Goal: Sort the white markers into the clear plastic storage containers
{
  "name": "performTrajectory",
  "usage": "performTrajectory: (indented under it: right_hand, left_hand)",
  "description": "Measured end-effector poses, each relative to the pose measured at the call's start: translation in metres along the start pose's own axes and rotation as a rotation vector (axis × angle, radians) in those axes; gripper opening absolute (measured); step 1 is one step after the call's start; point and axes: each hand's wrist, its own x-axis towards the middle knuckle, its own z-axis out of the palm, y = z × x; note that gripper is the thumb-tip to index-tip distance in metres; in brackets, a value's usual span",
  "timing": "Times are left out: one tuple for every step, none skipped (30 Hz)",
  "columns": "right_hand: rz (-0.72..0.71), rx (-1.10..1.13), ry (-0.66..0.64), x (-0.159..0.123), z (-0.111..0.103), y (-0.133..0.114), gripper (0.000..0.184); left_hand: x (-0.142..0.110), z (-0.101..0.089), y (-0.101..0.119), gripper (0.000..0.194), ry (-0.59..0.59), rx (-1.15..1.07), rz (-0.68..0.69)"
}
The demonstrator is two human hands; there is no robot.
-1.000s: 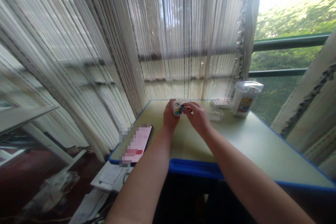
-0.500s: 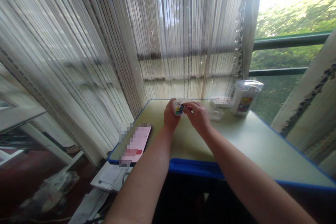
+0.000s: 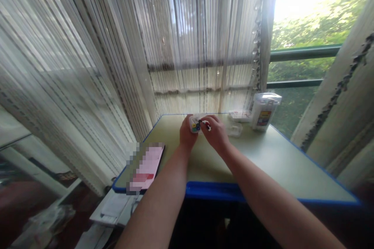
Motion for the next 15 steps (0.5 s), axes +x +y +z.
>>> performTrajectory:
  right_hand:
    - [0.0, -0.003, 0.016, 0.001, -0.001, 0.0, 0.017]
    - [0.005, -0.01, 0.033, 0.002, -0.003, 0.0, 0.02]
    - [0.018, -0.025, 0.049, 0.005, -0.006, 0.002, 0.022]
    - [0.044, -0.054, 0.057, 0.008, -0.009, 0.004, 0.024]
    - [0.082, -0.103, 0.049, 0.013, -0.014, 0.008, 0.026]
    - [0.133, -0.172, 0.023, 0.017, -0.019, 0.013, 0.028]
    - [0.193, -0.261, -0.031, 0.021, -0.024, 0.019, 0.029]
    - [0.247, -0.362, -0.121, 0.023, -0.03, 0.025, 0.03]
    - [0.292, -0.462, -0.241, 0.024, -0.035, 0.031, 0.031]
    - [0.329, -0.556, -0.354, 0.022, -0.039, 0.038, 0.033]
    - [0.361, -0.637, -0.441, 0.018, -0.043, 0.044, 0.036]
    - [0.39, -0.702, -0.496, 0.012, -0.045, 0.049, 0.038]
    - [0.411, -0.746, -0.53, 0.005, -0.047, 0.054, 0.039]
    - [0.424, -0.766, -0.547, -0.003, -0.047, 0.059, 0.038]
    - [0.436, -0.764, -0.552, -0.01, -0.047, 0.063, 0.036]
  left_hand:
    - [0.0, 0.0, 0.0, 0.028, 0.001, -0.009, -0.002]
    - [0.0, 0.001, 0.0, 0.03, 0.003, -0.019, -0.004]
    - [0.0, 0.002, -0.001, 0.031, 0.005, -0.03, -0.004]
    - [0.0, 0.002, -0.001, 0.033, 0.006, -0.04, -0.001]
    - [0.0, 0.003, -0.001, 0.033, 0.006, -0.049, 0.007]
    - [0.0, 0.004, -0.001, 0.033, 0.005, -0.056, 0.015]
    - [-0.001, 0.005, -0.001, 0.034, 0.006, -0.06, 0.021]
    - [-0.001, 0.006, -0.002, 0.034, 0.005, -0.062, 0.023]
    - [-0.001, 0.008, -0.002, 0.035, 0.005, -0.062, 0.022]
    - [-0.001, 0.009, -0.002, 0.036, 0.006, -0.062, 0.019]
    - [-0.001, 0.011, -0.003, 0.037, 0.004, -0.066, 0.017]
    - [-0.001, 0.012, -0.003, 0.039, 0.0, -0.074, 0.017]
    - [-0.002, 0.013, -0.004, 0.04, -0.005, -0.084, 0.019]
    - [-0.002, 0.014, -0.004, 0.042, -0.011, -0.094, 0.021]
    - [-0.002, 0.014, -0.004, 0.042, -0.017, -0.103, 0.023]
